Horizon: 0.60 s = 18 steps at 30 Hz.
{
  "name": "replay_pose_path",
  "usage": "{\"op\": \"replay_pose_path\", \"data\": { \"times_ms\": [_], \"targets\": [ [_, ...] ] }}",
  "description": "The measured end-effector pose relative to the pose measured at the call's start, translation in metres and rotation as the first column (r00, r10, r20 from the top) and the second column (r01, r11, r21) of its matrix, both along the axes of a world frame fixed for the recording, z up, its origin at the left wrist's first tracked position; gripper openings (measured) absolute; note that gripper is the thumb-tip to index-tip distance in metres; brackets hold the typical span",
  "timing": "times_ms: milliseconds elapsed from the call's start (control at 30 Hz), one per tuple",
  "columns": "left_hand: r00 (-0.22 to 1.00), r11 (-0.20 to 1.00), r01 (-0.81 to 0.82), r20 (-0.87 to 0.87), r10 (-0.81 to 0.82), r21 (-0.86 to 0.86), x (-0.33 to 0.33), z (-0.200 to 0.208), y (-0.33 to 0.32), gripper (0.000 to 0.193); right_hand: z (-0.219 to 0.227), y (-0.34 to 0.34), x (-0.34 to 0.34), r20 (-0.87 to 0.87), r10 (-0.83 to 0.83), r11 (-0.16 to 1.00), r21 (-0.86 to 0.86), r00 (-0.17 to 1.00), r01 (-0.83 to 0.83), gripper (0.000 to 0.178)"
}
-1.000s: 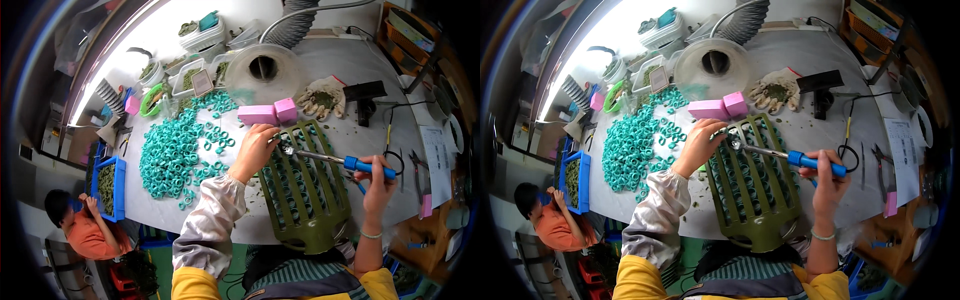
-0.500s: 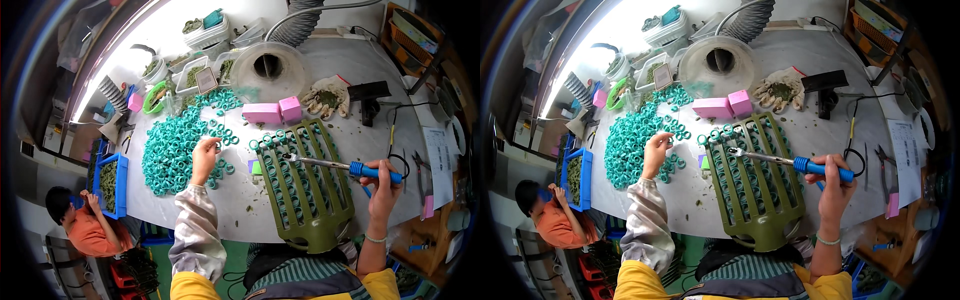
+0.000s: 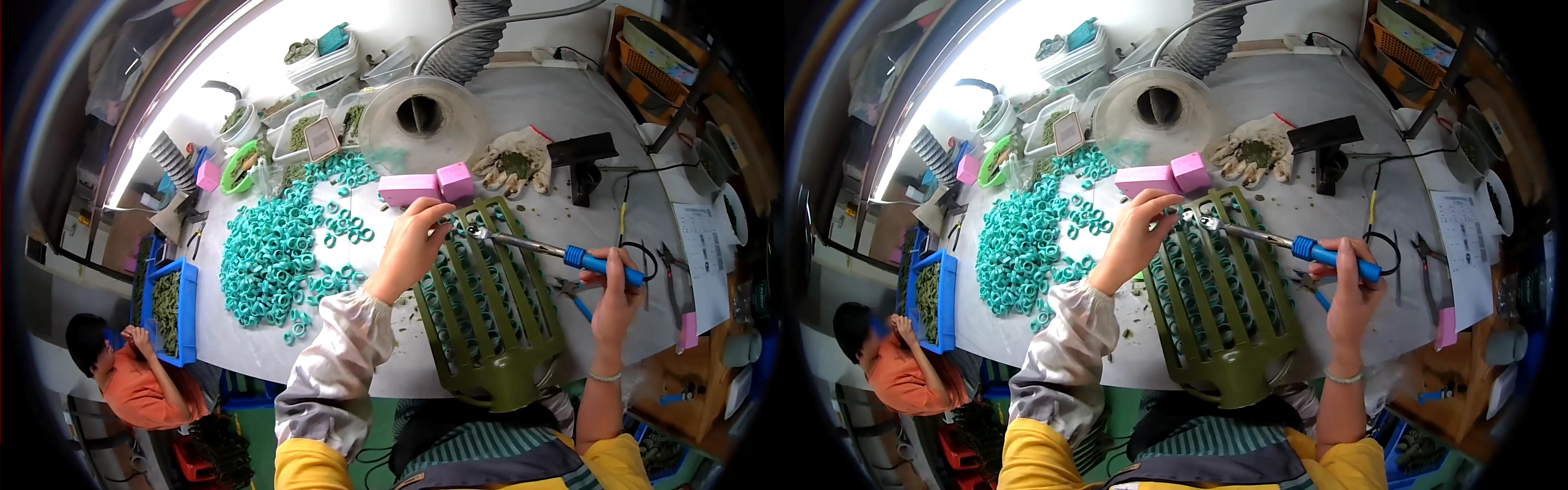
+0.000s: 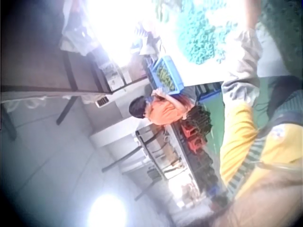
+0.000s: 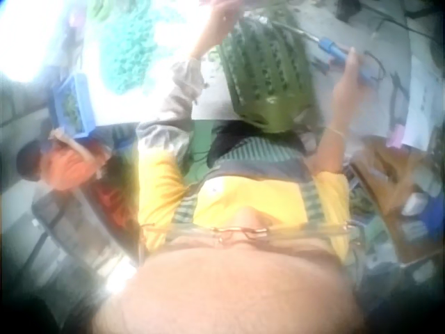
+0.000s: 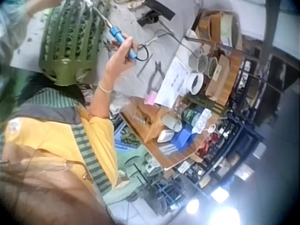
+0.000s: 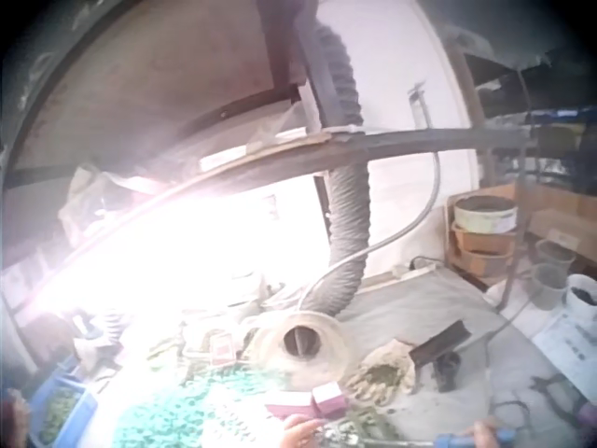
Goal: The person picks up small teal rings from a pile and uses a soldering iron to fuse them onto a green plastic rack. They place the rings one by one onto the frame and apply heat to secure them.
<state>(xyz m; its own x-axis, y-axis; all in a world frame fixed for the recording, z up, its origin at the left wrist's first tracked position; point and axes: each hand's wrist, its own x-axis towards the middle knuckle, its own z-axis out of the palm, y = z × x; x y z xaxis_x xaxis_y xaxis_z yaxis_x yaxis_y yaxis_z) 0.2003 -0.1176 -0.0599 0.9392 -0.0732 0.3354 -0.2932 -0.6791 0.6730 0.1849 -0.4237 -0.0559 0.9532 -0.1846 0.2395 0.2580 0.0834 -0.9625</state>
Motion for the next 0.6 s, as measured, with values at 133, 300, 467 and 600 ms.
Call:
{"op": "replay_pose_path", "data": {
  "times_ms": [133,300,467,600],
  "targets": [
    [0.996,0.977,-0.005,0.087,-0.014,0.214,0.019,-0.01,-0.005,0.03,-0.005,0.008,0.005,-0.016,0.012,0.999,0.041,1.0,-0.011,0.028],
    [0.996,0.971,0.015,0.077,-0.035,0.24,0.03,-0.02,-0.009,0.029,-0.015,0.015,0.013,-0.042,0.038,0.993,0.114,0.998,-0.033,0.027],
    [0.994,0.969,0.024,0.095,-0.049,0.245,0.029,-0.021,-0.008,0.027,-0.005,0.006,0.007,-0.076,-0.02,0.998,0.054,0.997,0.024,0.027],
    [0.991,0.987,-0.001,0.133,-0.02,0.16,0.03,-0.02,-0.002,0.027,0.004,-0.007,0.002,-0.021,-0.042,0.998,0.047,0.999,0.043,0.031]
  ]
}}
